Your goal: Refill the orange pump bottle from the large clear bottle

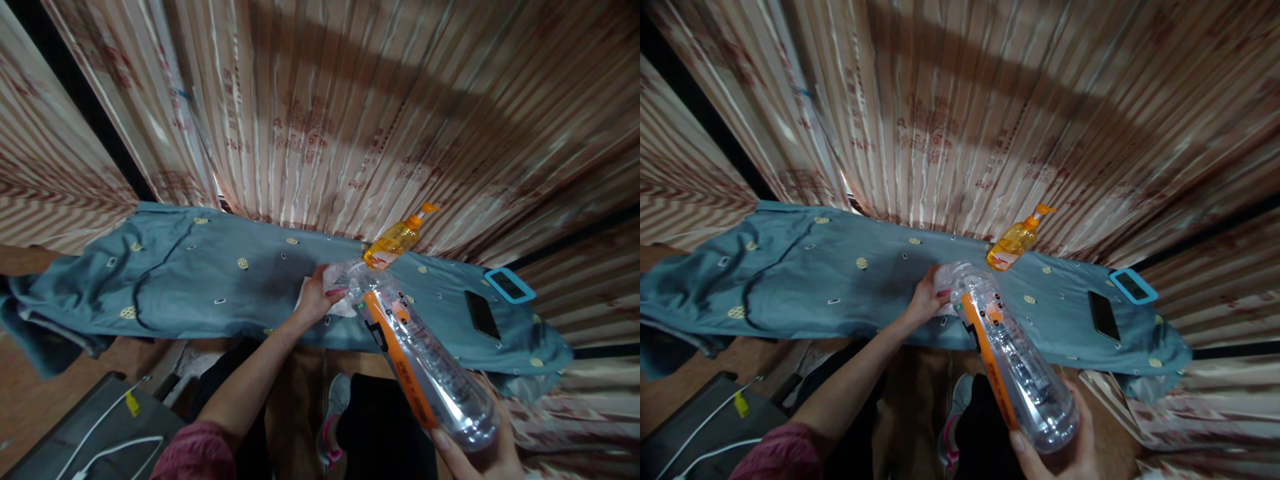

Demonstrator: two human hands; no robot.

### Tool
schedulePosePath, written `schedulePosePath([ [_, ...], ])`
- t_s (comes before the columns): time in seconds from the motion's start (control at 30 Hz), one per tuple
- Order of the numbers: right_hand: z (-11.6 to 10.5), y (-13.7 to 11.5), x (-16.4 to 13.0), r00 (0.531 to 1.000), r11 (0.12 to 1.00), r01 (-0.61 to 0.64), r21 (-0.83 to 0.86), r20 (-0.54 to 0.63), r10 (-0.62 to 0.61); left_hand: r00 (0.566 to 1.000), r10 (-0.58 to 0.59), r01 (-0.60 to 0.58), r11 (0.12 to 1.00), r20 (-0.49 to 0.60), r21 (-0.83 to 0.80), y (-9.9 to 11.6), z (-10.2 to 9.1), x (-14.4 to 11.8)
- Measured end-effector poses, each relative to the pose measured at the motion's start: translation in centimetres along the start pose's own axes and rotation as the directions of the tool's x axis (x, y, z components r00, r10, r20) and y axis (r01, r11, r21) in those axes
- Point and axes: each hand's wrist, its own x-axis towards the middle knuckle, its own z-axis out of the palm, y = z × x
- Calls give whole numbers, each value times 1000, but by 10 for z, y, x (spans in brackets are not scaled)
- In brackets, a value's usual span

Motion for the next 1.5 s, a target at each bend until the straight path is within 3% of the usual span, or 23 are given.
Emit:
schedulePosePath([
  [0.37,2,-8,1,996,995,-86,59,16,85,1000,16,-16,1000,-5,9,0,0,0],
  [0.6,0,4,1,1000,999,-20,34,-3,20,1000,-18,18,1000,-11,22,1,0,0],
  [1.5,2,0,0,1000,999,-23,38,6,23,1000,4,-4,999,0,-32,-1,1,0],
])
